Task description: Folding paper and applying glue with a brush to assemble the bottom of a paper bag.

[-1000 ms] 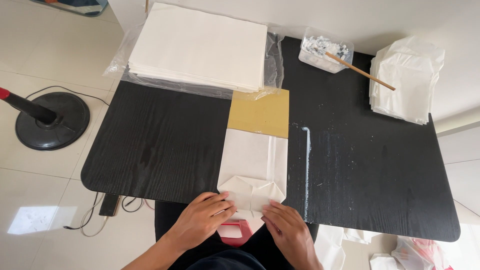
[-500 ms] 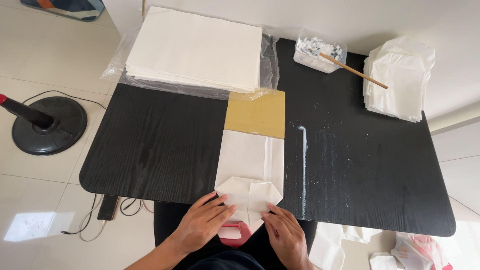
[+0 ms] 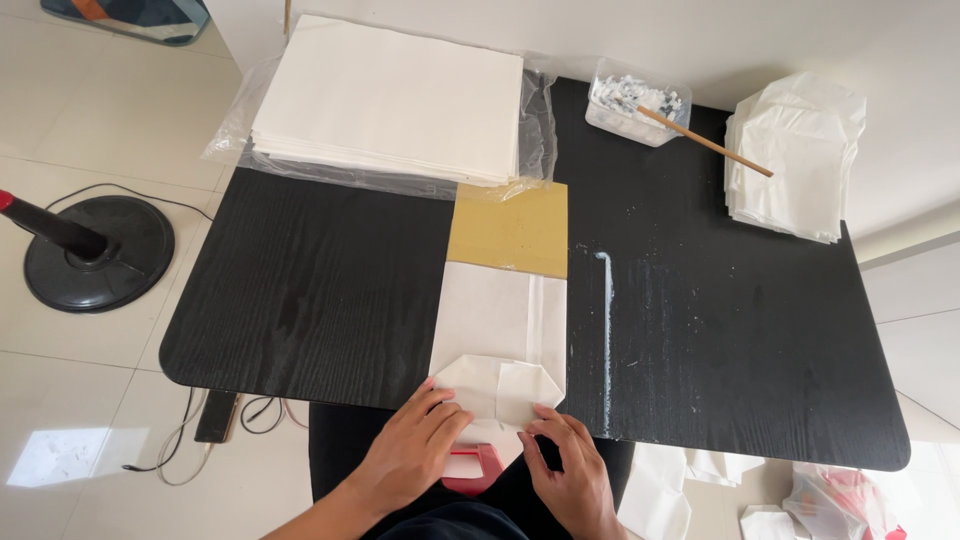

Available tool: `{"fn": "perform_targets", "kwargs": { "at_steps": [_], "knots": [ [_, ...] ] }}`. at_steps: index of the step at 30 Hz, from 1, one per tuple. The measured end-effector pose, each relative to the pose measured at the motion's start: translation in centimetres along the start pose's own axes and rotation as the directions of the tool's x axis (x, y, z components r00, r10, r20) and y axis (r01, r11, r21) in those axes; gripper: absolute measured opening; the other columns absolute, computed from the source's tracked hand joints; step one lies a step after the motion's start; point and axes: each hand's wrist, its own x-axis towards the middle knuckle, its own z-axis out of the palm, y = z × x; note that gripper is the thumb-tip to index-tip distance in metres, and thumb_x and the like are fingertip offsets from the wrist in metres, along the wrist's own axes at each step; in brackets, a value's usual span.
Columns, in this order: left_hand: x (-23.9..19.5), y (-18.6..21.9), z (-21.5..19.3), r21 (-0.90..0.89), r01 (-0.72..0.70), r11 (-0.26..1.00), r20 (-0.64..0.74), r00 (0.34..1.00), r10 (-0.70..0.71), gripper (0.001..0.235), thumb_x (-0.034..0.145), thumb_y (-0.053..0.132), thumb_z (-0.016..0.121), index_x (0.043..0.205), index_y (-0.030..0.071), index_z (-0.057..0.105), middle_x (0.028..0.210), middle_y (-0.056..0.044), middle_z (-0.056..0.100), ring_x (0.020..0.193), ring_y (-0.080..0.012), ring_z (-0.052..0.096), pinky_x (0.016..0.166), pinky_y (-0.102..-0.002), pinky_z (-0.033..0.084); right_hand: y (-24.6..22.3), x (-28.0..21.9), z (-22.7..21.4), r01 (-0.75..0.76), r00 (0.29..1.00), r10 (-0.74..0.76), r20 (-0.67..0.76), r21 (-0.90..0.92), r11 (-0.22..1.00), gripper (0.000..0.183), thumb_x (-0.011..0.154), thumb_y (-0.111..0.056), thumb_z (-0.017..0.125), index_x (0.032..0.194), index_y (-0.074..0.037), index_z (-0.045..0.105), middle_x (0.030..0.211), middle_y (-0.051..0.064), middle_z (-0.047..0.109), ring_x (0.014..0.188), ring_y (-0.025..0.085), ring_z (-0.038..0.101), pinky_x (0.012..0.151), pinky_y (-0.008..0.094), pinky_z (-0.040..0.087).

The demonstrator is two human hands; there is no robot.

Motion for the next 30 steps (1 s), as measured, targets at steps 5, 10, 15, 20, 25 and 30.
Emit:
{"fn": "perform_targets", "kwargs": {
  "at_steps": [5,10,15,20,25,30],
  "knots": [
    [1.1,0.5,0.3,-0.023,0.156,0.987,-0.009,0.988,-0.156,0.023,0.097,0.006,0.061,0.12,0.004,0.065,0.101,-0.007,0.067,0.101,-0.0243,0.062,0.106,-0.046,0.046,0.1,0.1,0.9,-0.095,0.995,0.094,-0.029,-0.033,0.995,0.027,0.089,-0.011,0.077,0.113,-0.01,0.065,0.096,-0.003,0.073,0.096,0.015,0.072,0.091,0.031,0.057],
    [1.8,0.3,0.9,-0.077,0.298,0.952,0.049,0.954,-0.295,0.029,0.099,0.013,0.061,0.127,0.007,0.06,0.102,-0.005,0.07,0.094,-0.0239,0.062,0.092,-0.043,0.047,-0.3,1.3,1.2,-0.156,0.987,0.154,-0.034,-0.042,0.987,0.033,0.087,-0.01,0.078,0.115,-0.01,0.061,0.085,-0.007,0.071,0.083,0.012,0.07,0.089,0.031,0.054],
    [3.0,-0.3,1.7,-0.038,0.448,0.893,0.148,0.887,-0.438,0.043,0.094,0.027,0.072,0.131,0.012,0.057,0.095,-0.001,0.065,0.09,-0.0212,0.063,0.091,-0.041,0.044,0.0,2.5,2.0,-0.334,0.94,0.34,0.018,-0.152,0.93,0.038,0.084,-0.027,0.082,0.116,-0.015,0.066,0.088,-0.008,0.07,0.081,0.011,0.067,0.078,0.031,0.058],
    [5.1,-0.7,2.6,0.107,0.523,0.846,0.17,0.829,-0.534,0.048,0.092,0.039,0.074,0.128,0.012,0.056,0.105,0.0,0.072,0.087,-0.0227,0.068,0.08,-0.042,0.042,-0.1,4.8,2.4,-0.496,0.843,0.529,0.103,-0.236,0.836,0.041,0.083,-0.042,0.081,0.114,-0.021,0.065,0.077,-0.013,0.067,0.071,0.013,0.063,0.069,0.034,0.054],
    [6.6,-1.4,2.7,0.149,0.565,0.812,0.199,0.787,-0.584,0.05,0.094,0.046,0.071,0.126,0.012,0.055,0.089,-0.003,0.074,0.081,-0.0238,0.07,0.079,-0.043,0.041,-0.8,8.1,1.3,-0.637,0.686,0.691,0.227,-0.271,0.722,0.043,0.085,-0.047,0.078,0.115,-0.023,0.061,0.073,-0.014,0.067,0.07,0.011,0.062,0.069,0.034,0.053],
    [8.0,-2.1,2.9,0.19,0.59,0.785,0.234,0.749,-0.62,0.056,0.096,0.051,0.067,0.133,0.012,0.051,0.073,-0.001,0.071,0.067,-0.0232,0.068,0.076,-0.041,0.041,-0.4,10.6,0.6,-0.679,0.572,0.734,0.367,-0.291,0.675,0.047,0.085,-0.049,0.076,0.12,-0.023,0.058,0.077,-0.012,0.068,0.078,0.014,0.07,0.08,0.033,0.051]
  ]
}}
